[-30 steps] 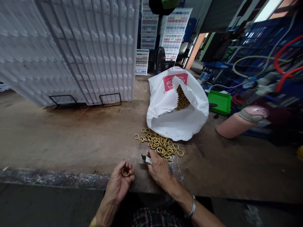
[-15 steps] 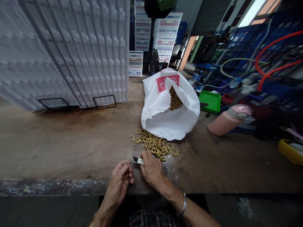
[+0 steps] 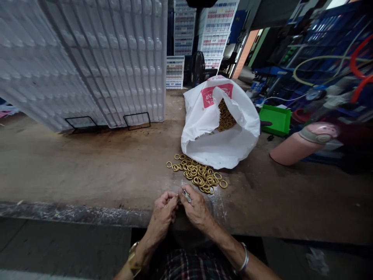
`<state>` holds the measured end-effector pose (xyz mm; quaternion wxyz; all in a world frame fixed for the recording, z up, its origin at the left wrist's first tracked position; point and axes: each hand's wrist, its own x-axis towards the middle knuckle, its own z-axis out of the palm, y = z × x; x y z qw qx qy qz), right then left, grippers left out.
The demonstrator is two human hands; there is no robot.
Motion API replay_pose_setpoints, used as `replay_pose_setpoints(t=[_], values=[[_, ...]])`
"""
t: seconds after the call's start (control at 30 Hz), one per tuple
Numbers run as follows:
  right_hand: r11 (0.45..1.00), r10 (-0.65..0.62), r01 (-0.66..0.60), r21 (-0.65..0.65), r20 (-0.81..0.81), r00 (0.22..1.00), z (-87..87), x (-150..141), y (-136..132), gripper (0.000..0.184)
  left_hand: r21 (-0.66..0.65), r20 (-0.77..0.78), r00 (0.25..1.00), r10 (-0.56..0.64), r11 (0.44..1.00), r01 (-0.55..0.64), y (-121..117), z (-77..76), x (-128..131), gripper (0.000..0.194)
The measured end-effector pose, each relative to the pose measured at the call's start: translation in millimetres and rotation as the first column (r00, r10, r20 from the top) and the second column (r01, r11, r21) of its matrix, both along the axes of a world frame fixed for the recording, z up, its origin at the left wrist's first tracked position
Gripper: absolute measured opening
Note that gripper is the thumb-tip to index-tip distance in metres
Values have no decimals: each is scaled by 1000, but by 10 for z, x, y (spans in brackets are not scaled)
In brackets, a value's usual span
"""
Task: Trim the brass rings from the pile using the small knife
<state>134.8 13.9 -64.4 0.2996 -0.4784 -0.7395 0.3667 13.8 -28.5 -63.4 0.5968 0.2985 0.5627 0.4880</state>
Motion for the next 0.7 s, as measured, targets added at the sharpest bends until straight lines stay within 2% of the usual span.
replay_pose_setpoints(t=[0.07,0.17,0.33,0.47,0.7], values=[[998,-7,5,-57,-22,1000,30,5,13,15,32,-63,997,36,999,-34,1,15,16,38],[988,-25,14,-156,-66,998,75,14,34,18,162,-189,976,108,984,-77,-3,28,33,31],[911,-47,-40,-410,-201,978,54,14,39,32,274,-274,952,138,960,-60,-24,43,41,20],[911,-85,-11,-412,-214,973,61,-5,40,31,262,-277,956,98,965,-23,-41,42,24,21],[943,-107,57,-328,-137,985,134,-20,62,18,67,-130,989,-73,994,82,-66,33,-8,37]])
